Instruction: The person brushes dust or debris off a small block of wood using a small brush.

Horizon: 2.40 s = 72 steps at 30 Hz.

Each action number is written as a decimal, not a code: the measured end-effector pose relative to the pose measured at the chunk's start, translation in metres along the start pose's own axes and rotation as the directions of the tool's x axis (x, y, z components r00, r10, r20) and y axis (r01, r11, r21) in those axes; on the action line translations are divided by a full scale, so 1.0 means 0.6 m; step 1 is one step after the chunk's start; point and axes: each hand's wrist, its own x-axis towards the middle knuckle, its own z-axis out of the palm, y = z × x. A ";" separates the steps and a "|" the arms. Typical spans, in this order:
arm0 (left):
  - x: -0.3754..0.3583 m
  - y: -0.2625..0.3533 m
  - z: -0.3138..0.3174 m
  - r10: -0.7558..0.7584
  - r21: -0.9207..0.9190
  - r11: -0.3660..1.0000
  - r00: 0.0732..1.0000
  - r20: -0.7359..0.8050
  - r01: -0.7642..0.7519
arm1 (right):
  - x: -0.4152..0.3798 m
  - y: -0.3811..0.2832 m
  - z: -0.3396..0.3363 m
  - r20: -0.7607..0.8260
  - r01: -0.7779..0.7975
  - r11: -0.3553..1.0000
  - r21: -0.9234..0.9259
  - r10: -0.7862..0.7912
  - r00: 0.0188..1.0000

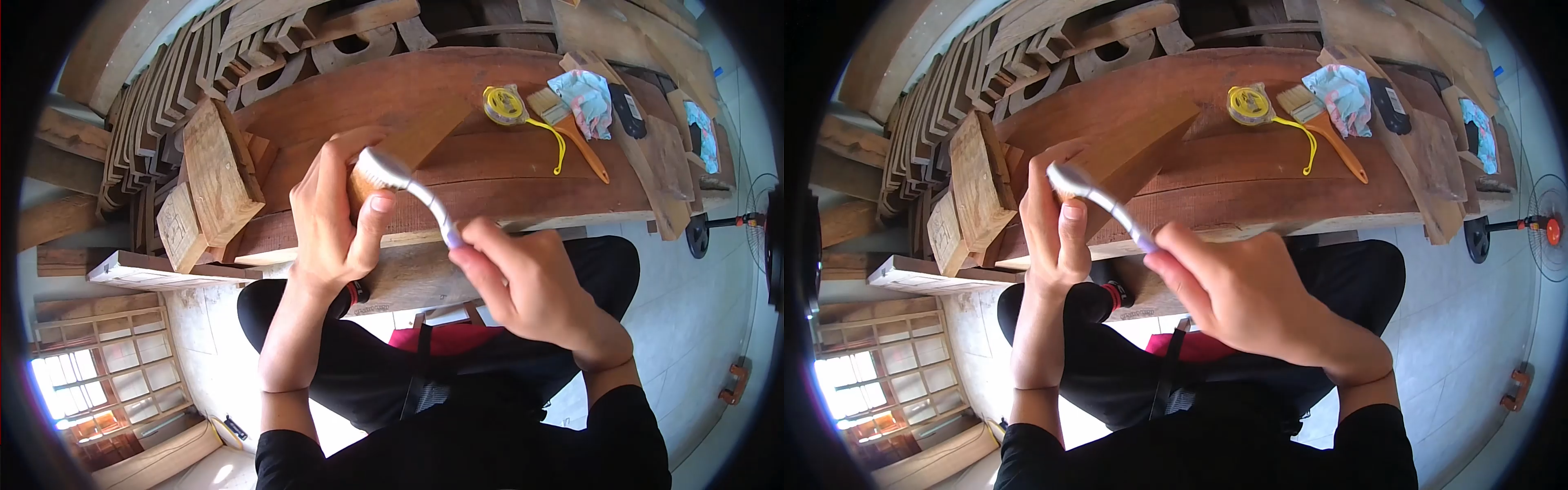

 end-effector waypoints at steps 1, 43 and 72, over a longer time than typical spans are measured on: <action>0.000 0.001 0.001 -0.003 -0.001 1.000 1.000 -0.001 0.003 | -0.001 0.003 0.001 0.008 -0.005 0.999 -0.035 0.005 1.000; 0.008 -0.017 0.007 -0.054 -0.312 0.948 0.998 0.016 0.056 | 0.003 0.011 -0.004 0.022 -0.070 0.994 -0.078 0.072 0.997; 0.008 0.005 0.006 -0.122 -0.272 0.953 0.991 0.047 0.131 | 0.045 0.081 -0.009 -0.193 -0.202 0.930 -0.308 0.147 0.970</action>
